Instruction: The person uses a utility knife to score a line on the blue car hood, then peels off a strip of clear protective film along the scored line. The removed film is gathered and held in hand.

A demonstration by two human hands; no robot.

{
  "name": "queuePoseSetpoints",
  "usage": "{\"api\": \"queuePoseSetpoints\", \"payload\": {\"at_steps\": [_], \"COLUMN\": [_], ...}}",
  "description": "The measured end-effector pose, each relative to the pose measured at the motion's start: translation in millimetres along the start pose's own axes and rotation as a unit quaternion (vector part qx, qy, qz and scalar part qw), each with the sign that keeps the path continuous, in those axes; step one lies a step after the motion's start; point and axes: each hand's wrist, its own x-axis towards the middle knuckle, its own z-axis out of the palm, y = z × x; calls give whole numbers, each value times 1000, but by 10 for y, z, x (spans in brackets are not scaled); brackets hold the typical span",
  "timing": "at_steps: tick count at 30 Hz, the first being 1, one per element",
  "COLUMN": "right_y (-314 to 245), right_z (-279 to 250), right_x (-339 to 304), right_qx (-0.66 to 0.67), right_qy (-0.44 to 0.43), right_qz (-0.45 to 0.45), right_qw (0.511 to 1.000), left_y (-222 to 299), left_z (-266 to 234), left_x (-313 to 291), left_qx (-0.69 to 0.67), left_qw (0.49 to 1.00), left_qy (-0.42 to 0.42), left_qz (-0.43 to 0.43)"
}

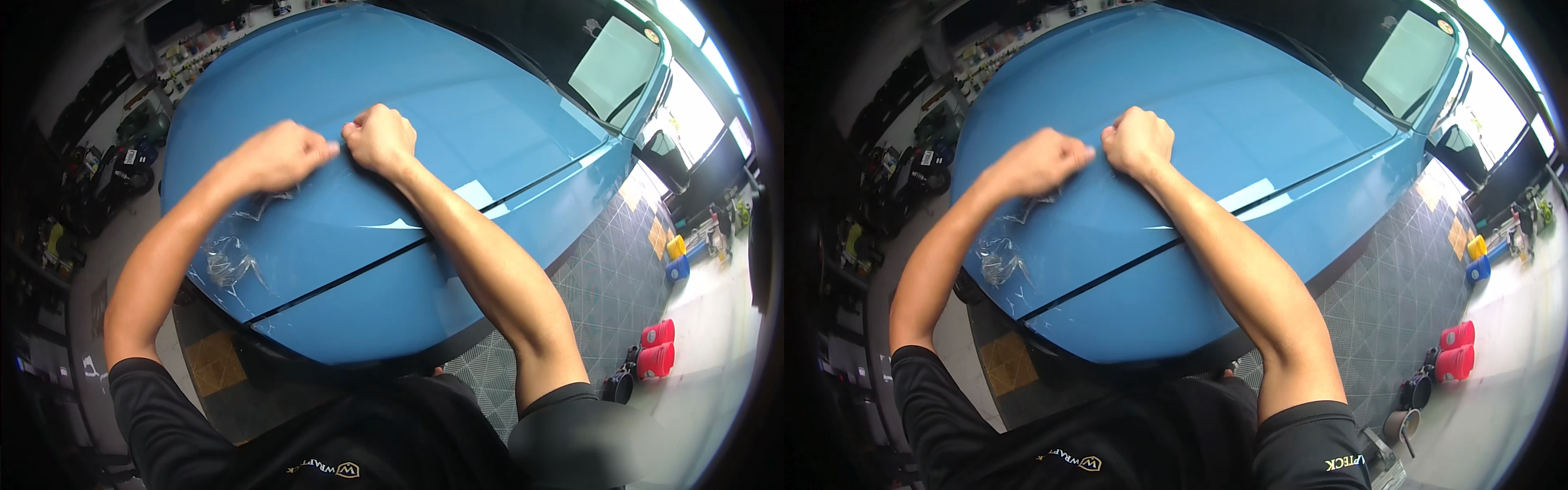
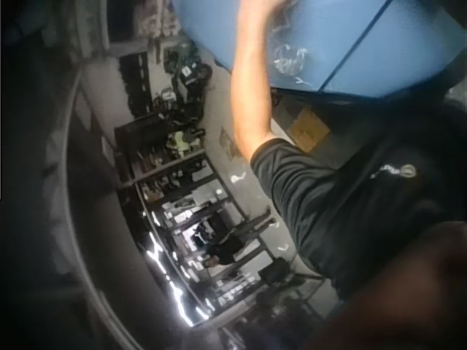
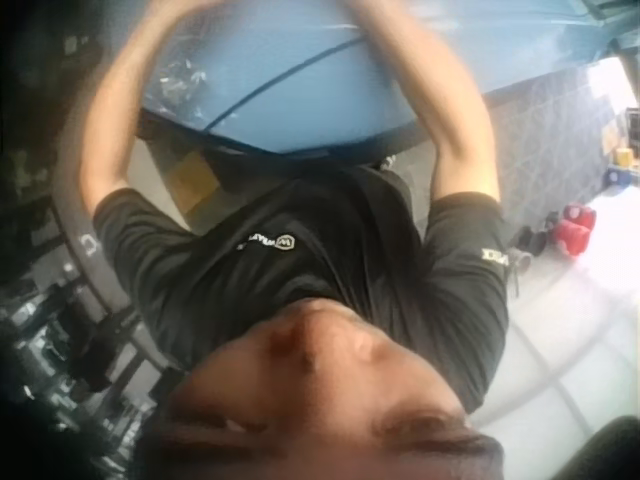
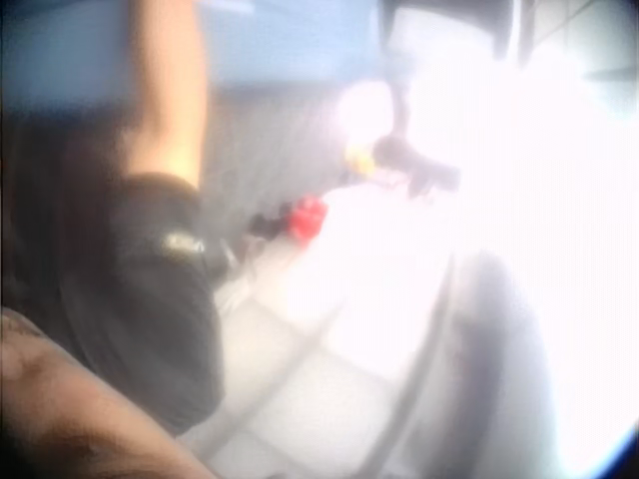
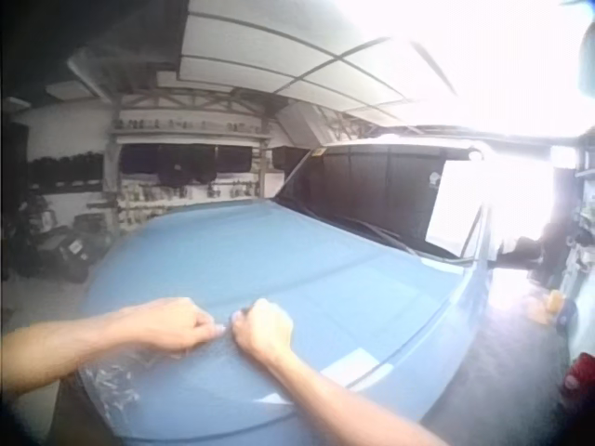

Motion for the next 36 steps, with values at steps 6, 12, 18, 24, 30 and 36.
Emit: {"api": "queuePoseSetpoints", "payload": {"at_steps": [6, 12, 18, 24, 30, 36], "right_y": [85, 187, 133, 438, 353, 486], "right_z": [-24, 39, -119, -780, -508, -426], "right_x": [-163, -192, -447, -222, 744, 475], "right_qx": [62, 52, -113, -106, -218, -101], "right_qy": [19, 60, 18, 14, -90, 9], "right_qz": [-71, -171, -302, -109, 3, 64], "right_qw": [995, 982, 946, 988, 972, 993], "left_y": [-72, 148, 239, 466, 544, 394], "left_z": [-234, 124, 155, 255, 162, 166], "left_x": [1009, 1483, 1053, 726, 687, 795], "left_qx": [-11, 104, 40, 15, 278, 192], "left_qw": [973, 991, 995, 990, 934, 968], "left_qy": [48, -89, 28, 61, 64, 32], "left_qz": [-224, 2, 88, 129, 217, 157]}}
